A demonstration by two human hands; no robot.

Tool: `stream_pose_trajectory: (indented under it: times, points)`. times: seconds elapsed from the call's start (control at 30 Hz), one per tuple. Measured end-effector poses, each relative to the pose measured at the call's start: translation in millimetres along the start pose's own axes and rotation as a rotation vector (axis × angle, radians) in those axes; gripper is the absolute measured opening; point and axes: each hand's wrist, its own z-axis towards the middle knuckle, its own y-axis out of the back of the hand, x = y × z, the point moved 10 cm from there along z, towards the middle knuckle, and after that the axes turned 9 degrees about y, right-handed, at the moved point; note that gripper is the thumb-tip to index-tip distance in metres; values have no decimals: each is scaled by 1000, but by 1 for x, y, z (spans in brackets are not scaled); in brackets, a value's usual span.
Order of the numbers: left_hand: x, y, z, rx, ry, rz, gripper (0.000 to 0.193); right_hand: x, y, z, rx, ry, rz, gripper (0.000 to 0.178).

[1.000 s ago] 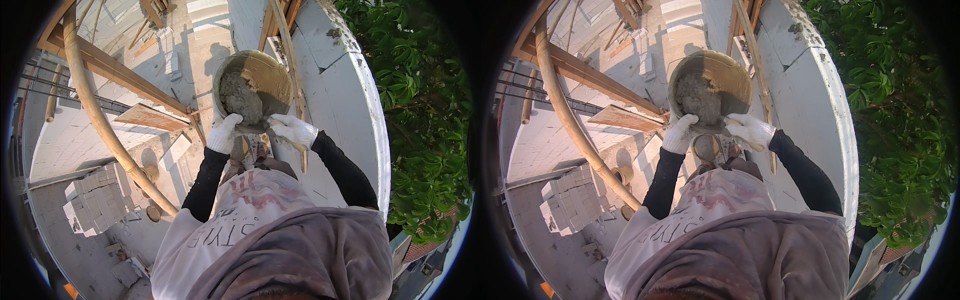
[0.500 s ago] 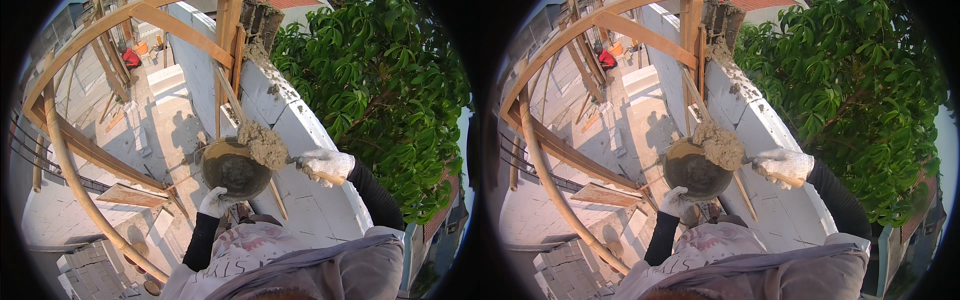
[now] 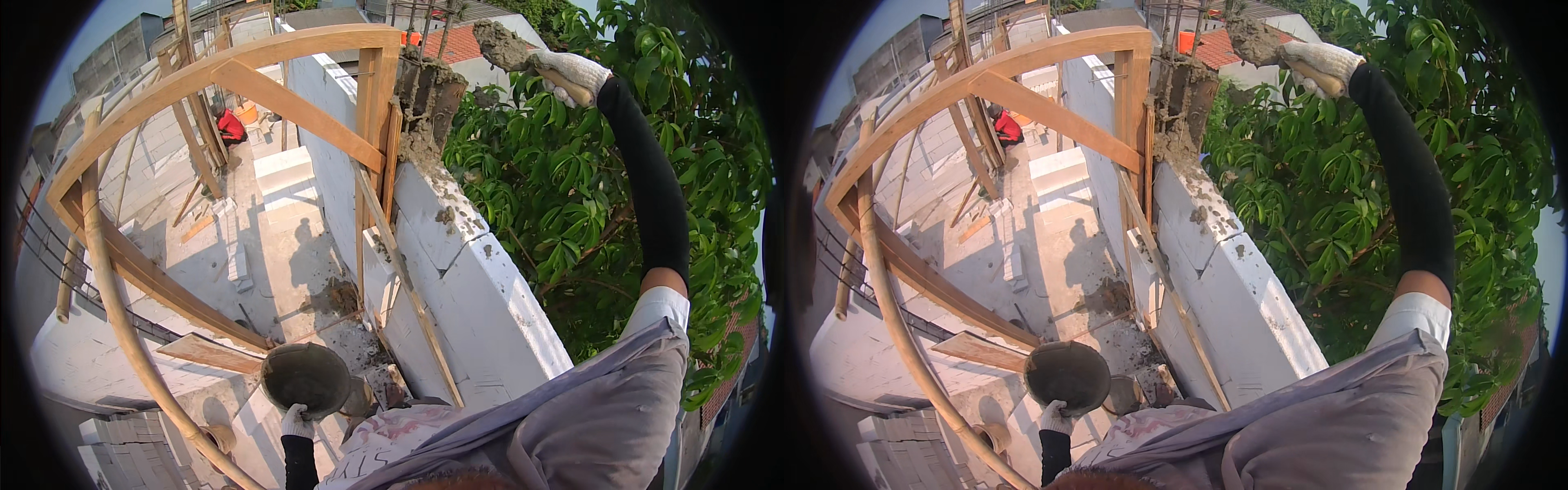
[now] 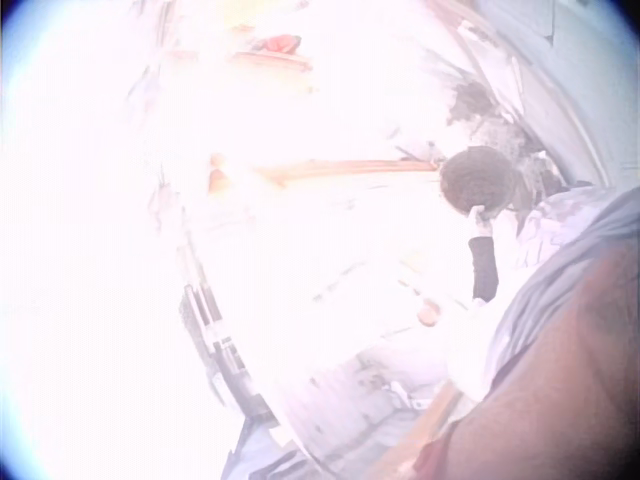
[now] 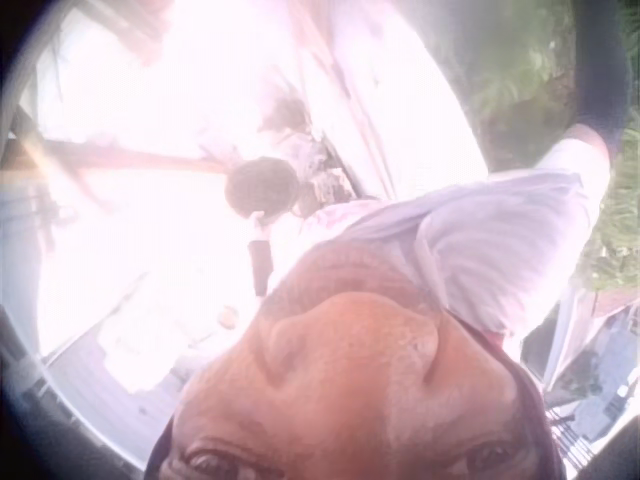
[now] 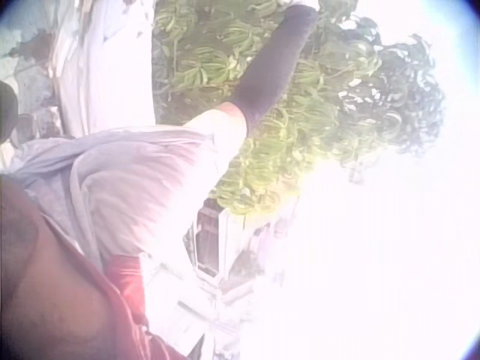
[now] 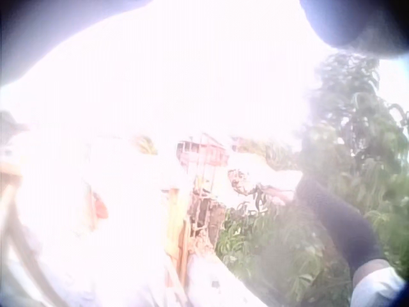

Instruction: The person scoops mortar from a bucket with a trowel and applies it to a white wall, smoothing the surface. They repeatedly transfer mortar from the bucket to the wall, working along a section of the wall near wooden scaffolding.

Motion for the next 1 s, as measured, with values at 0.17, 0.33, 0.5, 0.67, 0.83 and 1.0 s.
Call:
stream_pose_trajectory:
  times: [0.17, 0.33, 0.5, 0.67, 0.83, 1.0]
  points:
    - [1, -2, -36, -63, 123, -152, 24, 18, -39, 138, 47, 94, -458, 58]
    - [20, 47, -34, -65, 55, -205, 38, 34, -70, 162, 64, 471, -1041, 43]
    - [41, 5, -47, 4, 88, -123, 18, -74, -25, 150, -171, 27, -490, 42]
    - [45, 30, -38, -84, 70, -119, 22, -40, -78, 146, 112, -31, -836, 41]
    - [43, 24, -29, -53, 95, -223, 20, 35, -53, 135, 58, -38, -769, 49]
    - [41, 28, -29, -87, -25, 20, 22, 51, -37, 131, -71, 77, -754, 45]
